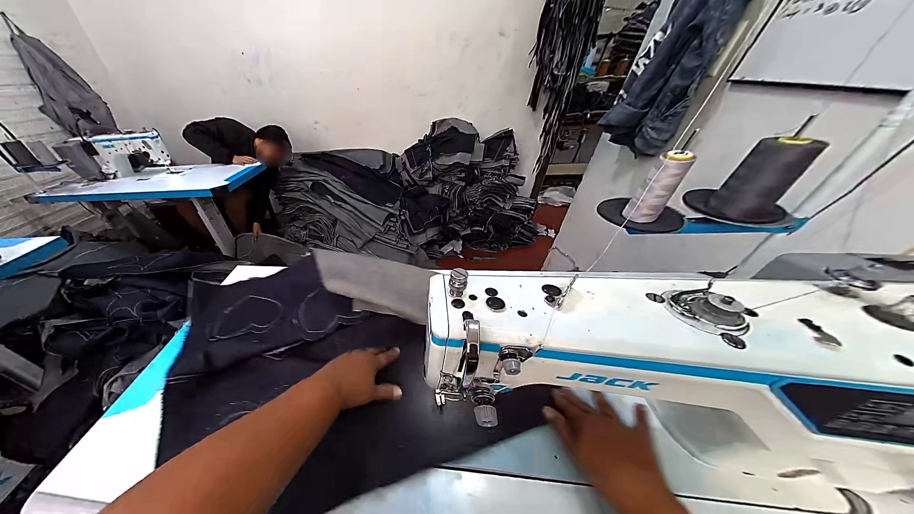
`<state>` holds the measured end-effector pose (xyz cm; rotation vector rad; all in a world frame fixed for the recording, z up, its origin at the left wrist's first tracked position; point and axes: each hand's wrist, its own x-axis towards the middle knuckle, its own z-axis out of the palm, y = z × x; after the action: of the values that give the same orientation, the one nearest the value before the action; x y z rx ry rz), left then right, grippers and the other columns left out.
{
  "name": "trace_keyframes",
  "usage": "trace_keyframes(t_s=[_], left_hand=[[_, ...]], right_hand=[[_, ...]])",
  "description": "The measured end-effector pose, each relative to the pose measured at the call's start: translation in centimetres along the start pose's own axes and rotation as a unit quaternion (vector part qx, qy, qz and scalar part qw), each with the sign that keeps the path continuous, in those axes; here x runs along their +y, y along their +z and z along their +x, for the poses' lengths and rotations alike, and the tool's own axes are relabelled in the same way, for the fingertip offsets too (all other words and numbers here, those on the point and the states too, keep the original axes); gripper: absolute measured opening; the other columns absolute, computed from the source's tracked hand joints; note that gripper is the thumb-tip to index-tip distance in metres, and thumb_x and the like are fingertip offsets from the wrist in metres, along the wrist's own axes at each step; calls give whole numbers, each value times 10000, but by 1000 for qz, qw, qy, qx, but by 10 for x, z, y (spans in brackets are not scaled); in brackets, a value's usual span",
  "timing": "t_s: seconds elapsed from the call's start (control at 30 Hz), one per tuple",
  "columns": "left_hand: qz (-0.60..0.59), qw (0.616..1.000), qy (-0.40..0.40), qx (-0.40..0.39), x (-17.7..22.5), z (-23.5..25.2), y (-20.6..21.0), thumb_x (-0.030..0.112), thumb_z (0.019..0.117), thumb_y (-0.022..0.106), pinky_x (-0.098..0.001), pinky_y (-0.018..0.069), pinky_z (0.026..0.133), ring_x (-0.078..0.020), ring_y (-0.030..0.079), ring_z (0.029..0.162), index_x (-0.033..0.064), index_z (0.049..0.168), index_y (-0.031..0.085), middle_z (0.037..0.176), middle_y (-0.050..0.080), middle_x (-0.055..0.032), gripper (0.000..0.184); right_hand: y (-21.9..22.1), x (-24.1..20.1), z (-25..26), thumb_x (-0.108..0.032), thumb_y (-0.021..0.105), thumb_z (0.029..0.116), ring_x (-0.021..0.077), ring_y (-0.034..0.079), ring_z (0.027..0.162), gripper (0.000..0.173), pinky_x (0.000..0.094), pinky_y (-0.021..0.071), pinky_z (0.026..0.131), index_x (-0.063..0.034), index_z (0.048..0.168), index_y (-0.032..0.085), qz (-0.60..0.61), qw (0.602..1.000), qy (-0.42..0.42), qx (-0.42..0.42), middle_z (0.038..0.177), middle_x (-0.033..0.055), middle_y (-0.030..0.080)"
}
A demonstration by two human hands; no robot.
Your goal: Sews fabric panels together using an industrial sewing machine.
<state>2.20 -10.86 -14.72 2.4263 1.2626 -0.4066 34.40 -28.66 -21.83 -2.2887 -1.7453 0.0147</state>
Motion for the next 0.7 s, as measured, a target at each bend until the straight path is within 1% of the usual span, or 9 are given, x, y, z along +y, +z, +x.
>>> trace_keyframes(t_s=[0.07, 0.13, 0.2, 0.27, 0.33, 0.43, 0.5, 0.6, 0.7], left_hand=[[24, 996, 79, -26, 6, -29, 15, 540, 980, 619, -574, 237, 1240, -363, 262, 1551, 130, 1620, 307, 1670, 295, -163, 822], [41, 988, 142, -33, 10, -55, 49, 549, 967, 626, -599, 138, 1255, -400, 130, 1581, 102, 1625, 282, 1706, 179, -179, 866], [32, 981, 188, -20, 23, -72, 77, 531, 983, 603, -605, 113, 1257, -401, 120, 1583, 103, 1618, 307, 1705, 183, -176, 821], [29, 975, 220, 2, 36, -69, 79, 518, 996, 589, -589, 199, 1239, -387, 232, 1559, 91, 1599, 350, 1670, 296, -173, 777], [24, 985, 168, 0, 39, -52, 57, 461, 1068, 475, -595, 214, 1233, -361, 275, 1548, 92, 1609, 321, 1657, 329, -164, 673], [0, 999, 0, 40, 20, -6, 10, 393, 1086, 470, -727, 281, 1141, -442, 314, 1506, 157, 1600, 358, 1631, 363, -181, 576], [-34, 988, -58, 136, 6, 14, -14, 363, 1038, 591, -765, 296, 1109, -505, 233, 1519, 125, 1585, 380, 1648, 316, -206, 633], [-69, 966, -103, 228, 11, 16, -39, 417, 1026, 595, -741, 307, 1119, -526, 176, 1529, 67, 1587, 355, 1672, 235, -234, 703], [-5, 987, -98, 124, 45, -21, -14, 549, 1012, 550, -770, 212, 1148, -549, 174, 1520, 5, 1567, 368, 1656, 225, -292, 799]], right_hand=[[-20, 31, -10, -382, 530, 1045, 568, 367, 1440, 539, 785, 141, 1160, 69, 1311, 655, -20, 999, 39, -8, 1439, 280, 572], [-32, 24, -24, -280, 617, 1005, 602, 397, 1399, 476, 751, 241, 1148, 120, 1260, 658, -19, 1000, 17, 9, 1399, 346, 570], [-25, -8, -37, -347, 596, 1006, 524, 494, 1367, 481, 709, 351, 1118, 30, 1292, 679, 4, 996, -93, 13, 1407, 264, 604], [-12, -41, -42, -521, 612, 963, 458, 412, 1459, 599, 761, 248, 1147, -98, 1386, 654, 57, 978, -191, -58, 1528, 147, 536], [-9, -61, -48, -687, 605, 896, 440, 185, 1561, 825, 815, 50, 1142, -196, 1548, 485, 71, 959, -202, -185, 1668, 78, 339], [-11, -68, -61, -792, 631, 791, 478, 71, 1568, 1022, 850, -7, 1099, -230, 1606, 378, 58, 948, -206, -235, 1708, 68, 231], [-10, -68, -74, -784, 688, 744, 497, 75, 1561, 1067, 863, 0, 1083, -229, 1604, 384, 56, 948, -215, -228, 1707, 64, 237], [-4, -63, -93, -726, 749, 724, 518, 133, 1546, 1047, 872, 43, 1072, -228, 1585, 425, 56, 952, -234, -190, 1686, 64, 299], [1, -57, -107, -651, 815, 700, 511, 207, 1532, 1005, 875, 117, 1064, -228, 1550, 485, 59, 954, -253, -149, 1657, 51, 368]])
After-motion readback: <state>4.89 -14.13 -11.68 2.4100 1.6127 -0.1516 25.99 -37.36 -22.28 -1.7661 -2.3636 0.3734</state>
